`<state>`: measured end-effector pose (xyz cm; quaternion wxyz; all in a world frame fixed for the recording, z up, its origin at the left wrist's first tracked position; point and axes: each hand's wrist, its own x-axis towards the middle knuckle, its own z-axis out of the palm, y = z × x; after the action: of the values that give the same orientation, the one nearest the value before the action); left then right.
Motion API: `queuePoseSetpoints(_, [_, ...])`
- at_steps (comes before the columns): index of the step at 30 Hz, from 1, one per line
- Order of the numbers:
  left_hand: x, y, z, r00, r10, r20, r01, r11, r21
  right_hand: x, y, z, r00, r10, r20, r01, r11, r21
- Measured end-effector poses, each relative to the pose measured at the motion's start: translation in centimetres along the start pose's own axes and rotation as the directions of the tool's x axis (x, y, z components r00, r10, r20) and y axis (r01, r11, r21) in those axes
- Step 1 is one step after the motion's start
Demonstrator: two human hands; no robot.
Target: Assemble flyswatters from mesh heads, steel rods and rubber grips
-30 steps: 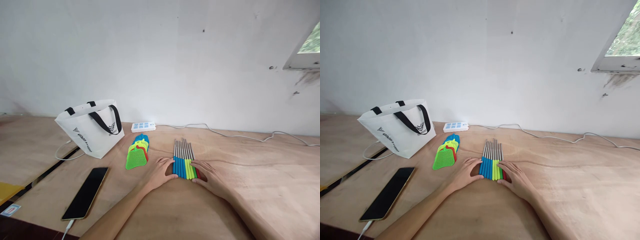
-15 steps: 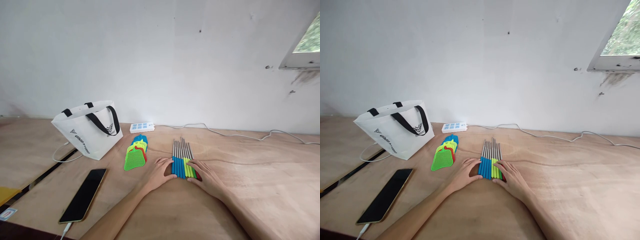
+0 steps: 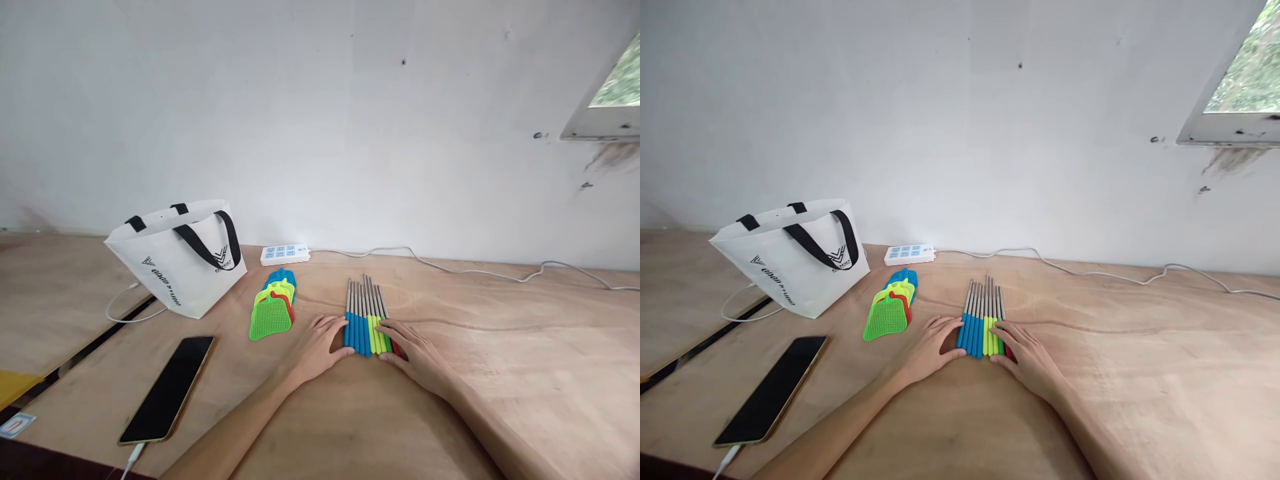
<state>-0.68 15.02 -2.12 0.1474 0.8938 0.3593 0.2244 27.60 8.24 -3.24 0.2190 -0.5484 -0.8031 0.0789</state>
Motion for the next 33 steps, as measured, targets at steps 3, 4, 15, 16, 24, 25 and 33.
queuePoseSetpoints(3, [0.1,0.2,-0.3,1.000,0.007,0.007,-0.007,1.000,-0.004,0.0,-0.3,0.0,1.000,-0.010,-0.012,0.010,1.000,-0.021])
queuePoseSetpoints(4, [0.1,0.3,-0.4,1.000,0.011,0.014,-0.011,1.000,-0.004,0.0,-0.6,0.0,1.000,-0.019,-0.021,0.018,0.999,-0.033])
queuePoseSetpoints(15, [0.3,1.4,-0.5,1.000,-0.019,-0.024,0.019,1.000,-0.005,0.9,-2.2,1.1,0.992,-0.043,-0.120,0.029,0.993,-0.118])
queuePoseSetpoints(16, [0.3,1.4,-0.5,0.999,-0.020,-0.025,0.020,1.000,-0.002,0.9,-2.1,1.1,0.992,-0.044,-0.115,0.031,0.993,-0.112])
queuePoseSetpoints(24, [0.5,1.8,-0.1,0.997,-0.053,-0.052,0.054,0.998,0.014,0.9,-2.4,0.7,0.994,-0.053,-0.093,0.043,0.994,-0.102])
queuePoseSetpoints(25, [0.5,1.9,0.0,0.997,-0.058,-0.060,0.059,0.998,0.018,0.9,-2.5,0.7,0.994,-0.048,-0.096,0.039,0.995,-0.097])
queuePoseSetpoints(33, [0.4,1.9,0.4,0.995,-0.061,-0.077,0.064,0.998,0.030,0.2,-0.3,-0.4,0.999,-0.048,0.025,0.047,0.999,0.023])
